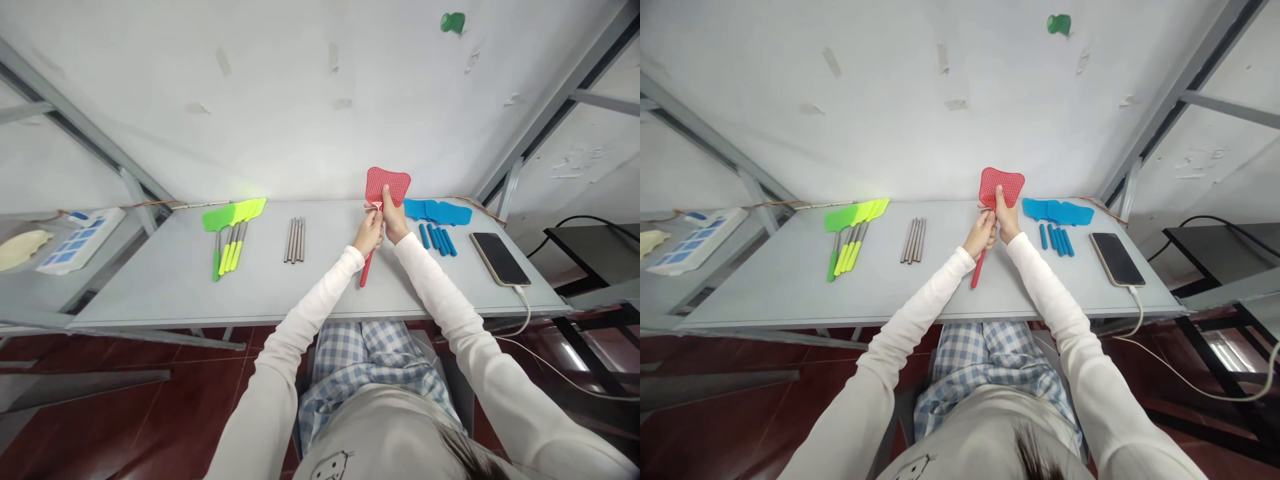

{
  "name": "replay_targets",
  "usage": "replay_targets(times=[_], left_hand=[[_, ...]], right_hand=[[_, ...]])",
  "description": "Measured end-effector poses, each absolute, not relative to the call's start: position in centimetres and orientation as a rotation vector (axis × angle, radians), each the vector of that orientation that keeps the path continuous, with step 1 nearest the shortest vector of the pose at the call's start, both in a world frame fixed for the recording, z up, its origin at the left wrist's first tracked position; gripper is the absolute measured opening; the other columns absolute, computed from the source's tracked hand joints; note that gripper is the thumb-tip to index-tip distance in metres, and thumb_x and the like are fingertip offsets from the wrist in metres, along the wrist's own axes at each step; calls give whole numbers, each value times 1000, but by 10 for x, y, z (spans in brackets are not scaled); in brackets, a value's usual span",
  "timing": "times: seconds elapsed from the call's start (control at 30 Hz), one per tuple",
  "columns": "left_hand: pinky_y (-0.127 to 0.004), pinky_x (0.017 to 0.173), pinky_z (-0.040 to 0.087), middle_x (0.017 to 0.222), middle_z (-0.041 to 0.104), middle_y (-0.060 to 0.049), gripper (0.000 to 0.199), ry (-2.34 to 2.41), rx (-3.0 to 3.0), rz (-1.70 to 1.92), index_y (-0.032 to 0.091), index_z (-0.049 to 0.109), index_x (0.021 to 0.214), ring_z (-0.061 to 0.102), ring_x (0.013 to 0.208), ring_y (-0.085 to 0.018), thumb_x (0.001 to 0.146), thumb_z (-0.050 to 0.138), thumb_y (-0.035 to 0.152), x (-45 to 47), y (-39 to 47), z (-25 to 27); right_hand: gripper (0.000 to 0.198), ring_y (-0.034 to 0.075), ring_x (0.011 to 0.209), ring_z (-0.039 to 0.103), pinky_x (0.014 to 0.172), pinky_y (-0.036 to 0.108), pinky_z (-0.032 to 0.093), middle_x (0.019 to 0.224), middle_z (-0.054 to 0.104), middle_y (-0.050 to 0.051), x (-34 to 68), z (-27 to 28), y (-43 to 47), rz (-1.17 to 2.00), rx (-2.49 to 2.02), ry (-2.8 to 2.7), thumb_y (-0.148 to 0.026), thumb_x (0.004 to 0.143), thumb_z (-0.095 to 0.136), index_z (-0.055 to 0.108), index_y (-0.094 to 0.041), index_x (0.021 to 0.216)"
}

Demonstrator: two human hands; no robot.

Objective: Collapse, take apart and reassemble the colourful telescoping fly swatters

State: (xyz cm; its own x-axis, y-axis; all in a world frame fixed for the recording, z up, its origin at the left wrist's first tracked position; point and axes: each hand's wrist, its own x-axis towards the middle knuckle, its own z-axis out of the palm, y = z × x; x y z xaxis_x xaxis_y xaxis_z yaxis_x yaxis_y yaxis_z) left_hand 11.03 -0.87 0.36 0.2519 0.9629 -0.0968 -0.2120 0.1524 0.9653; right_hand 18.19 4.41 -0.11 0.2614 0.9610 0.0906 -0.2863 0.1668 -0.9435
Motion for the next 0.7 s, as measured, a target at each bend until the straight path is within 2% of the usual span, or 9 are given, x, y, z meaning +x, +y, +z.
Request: replay_targets(times=[0.2,0.47,0.7], left_hand=[[-16,39,7,46,21,13,22,923,1004,1045,22,38,81,17,31,-1,101,36,33,111,-12,11],[-17,39,7,44,20,13,19,916,977,1056,22,43,85,17,29,-1,100,40,34,108,-18,8],[-16,38,8,45,21,13,24,918,949,1072,22,39,79,16,30,-1,101,38,34,107,-23,17]], right_hand=[[42,13,61,66,54,23,53,68,70,2,176,5,46,1089,-977,-723,-61,81,61,62,-20,82],[39,12,52,61,45,21,48,57,62,-1,171,8,45,1153,-1014,-552,-57,82,62,61,-18,79],[35,9,48,55,45,19,46,56,60,-3,169,19,53,1216,-968,-541,-52,85,60,57,-19,75]])
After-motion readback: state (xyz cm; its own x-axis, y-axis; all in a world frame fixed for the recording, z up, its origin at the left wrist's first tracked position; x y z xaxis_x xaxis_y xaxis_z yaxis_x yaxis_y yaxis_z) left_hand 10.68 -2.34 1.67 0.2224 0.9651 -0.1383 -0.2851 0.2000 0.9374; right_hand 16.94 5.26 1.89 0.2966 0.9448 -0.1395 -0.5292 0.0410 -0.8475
